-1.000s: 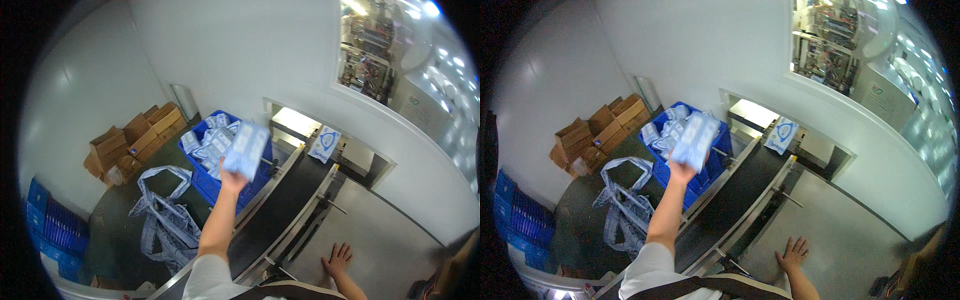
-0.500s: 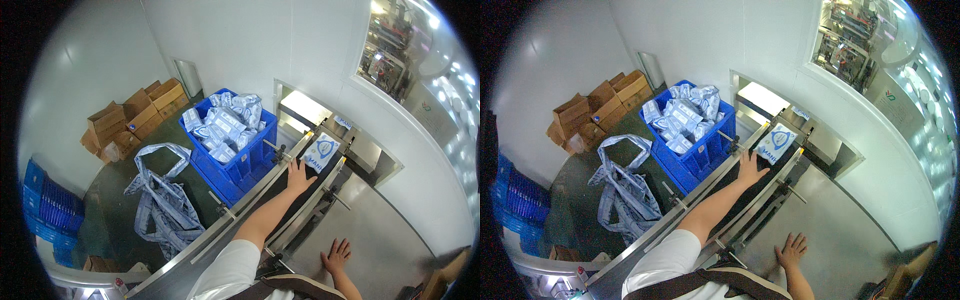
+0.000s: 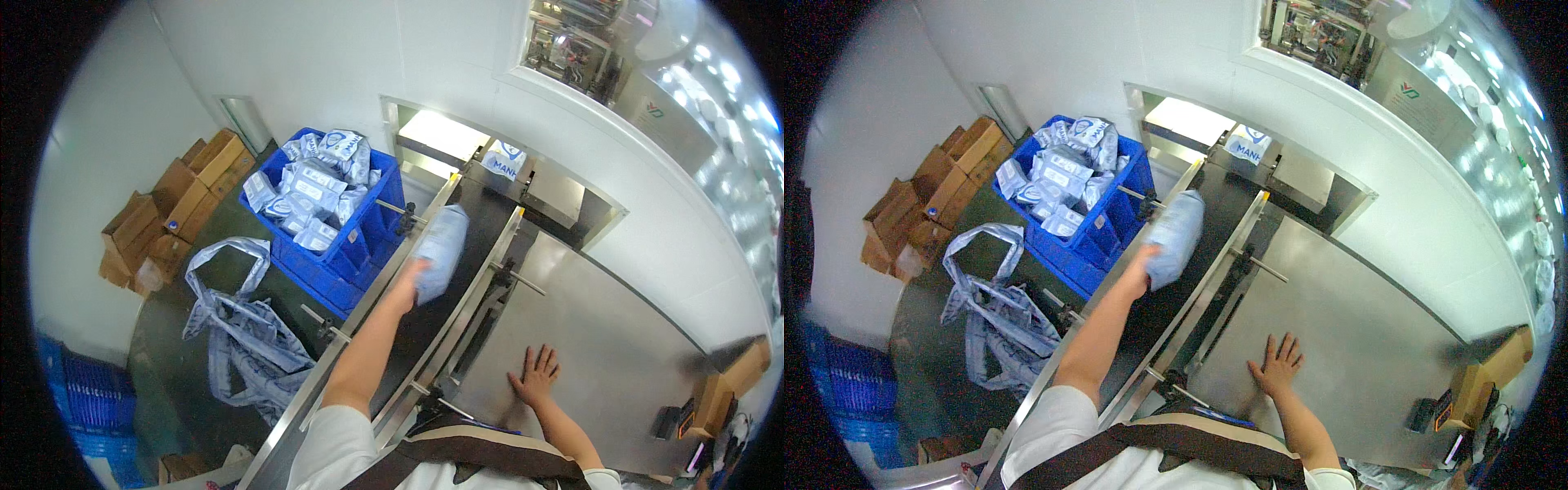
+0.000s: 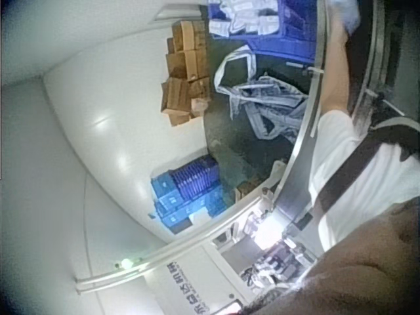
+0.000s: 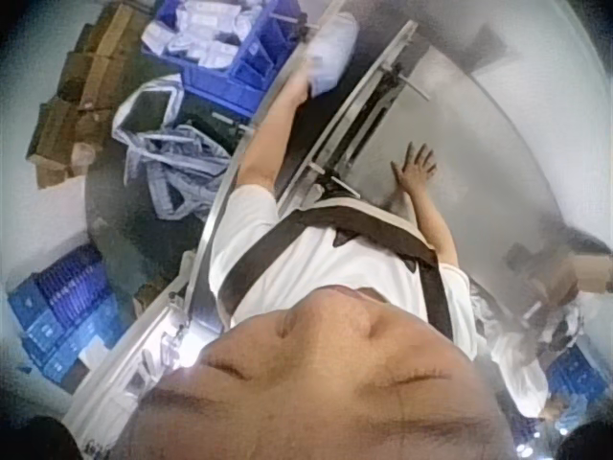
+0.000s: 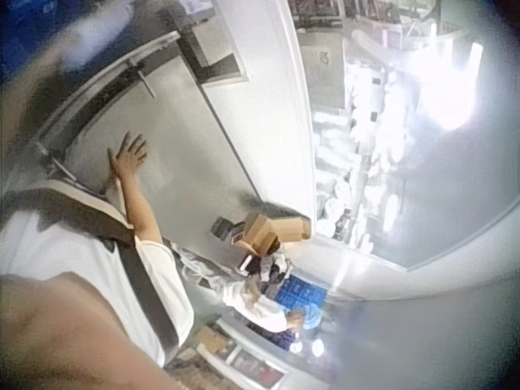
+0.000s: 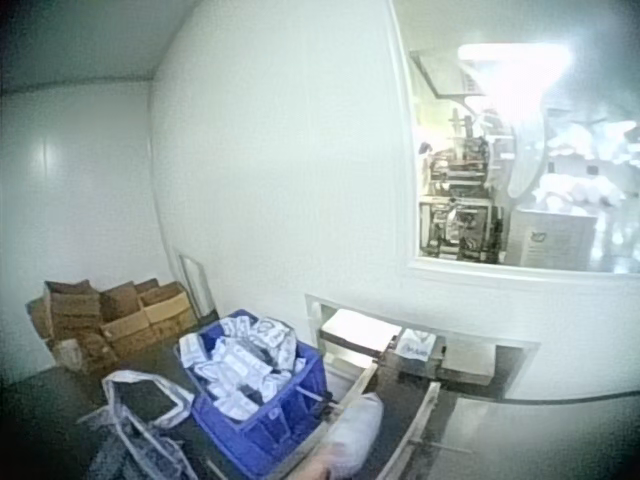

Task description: The person places white packages onto a conveyor belt and then transfers them into a blue plastic bin. The person handles the packages by hand, moving them from the moving belt into the stationary bin.

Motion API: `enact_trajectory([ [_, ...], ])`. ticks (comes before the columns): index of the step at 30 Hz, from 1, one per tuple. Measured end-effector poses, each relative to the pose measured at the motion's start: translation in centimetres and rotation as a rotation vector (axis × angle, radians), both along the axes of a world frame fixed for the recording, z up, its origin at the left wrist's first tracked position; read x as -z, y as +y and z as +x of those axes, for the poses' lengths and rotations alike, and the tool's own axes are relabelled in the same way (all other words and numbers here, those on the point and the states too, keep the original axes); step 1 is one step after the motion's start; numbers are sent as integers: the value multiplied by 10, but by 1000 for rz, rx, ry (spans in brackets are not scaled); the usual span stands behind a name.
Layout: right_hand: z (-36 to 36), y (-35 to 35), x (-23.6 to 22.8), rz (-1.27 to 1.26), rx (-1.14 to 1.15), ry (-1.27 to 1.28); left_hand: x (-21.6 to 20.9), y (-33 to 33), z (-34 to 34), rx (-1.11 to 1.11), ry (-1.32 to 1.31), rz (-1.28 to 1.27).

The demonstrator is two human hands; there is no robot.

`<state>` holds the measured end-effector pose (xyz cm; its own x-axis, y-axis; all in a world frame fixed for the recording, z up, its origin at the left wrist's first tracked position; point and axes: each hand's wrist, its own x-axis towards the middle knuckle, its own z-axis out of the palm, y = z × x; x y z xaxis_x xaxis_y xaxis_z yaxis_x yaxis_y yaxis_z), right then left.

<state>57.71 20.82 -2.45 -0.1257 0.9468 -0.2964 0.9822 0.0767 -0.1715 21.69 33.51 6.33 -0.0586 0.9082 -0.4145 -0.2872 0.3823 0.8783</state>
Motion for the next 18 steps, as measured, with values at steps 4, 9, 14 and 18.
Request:
enact_trajectory([
  [4,-4,2,-5,-37,31,-2,-16,-44,-29,-135,-875,152],
  [9,-4,1,-15,-110,37,-10,-43,-36,-78,-270,-912,394],
  [14,-3,-1,-15,-67,24,0,-75,50,-105,-942,-1055,421],
  [18,-4,4,-22,-115,21,17,1,91,-66,-740,-446,-5],
])
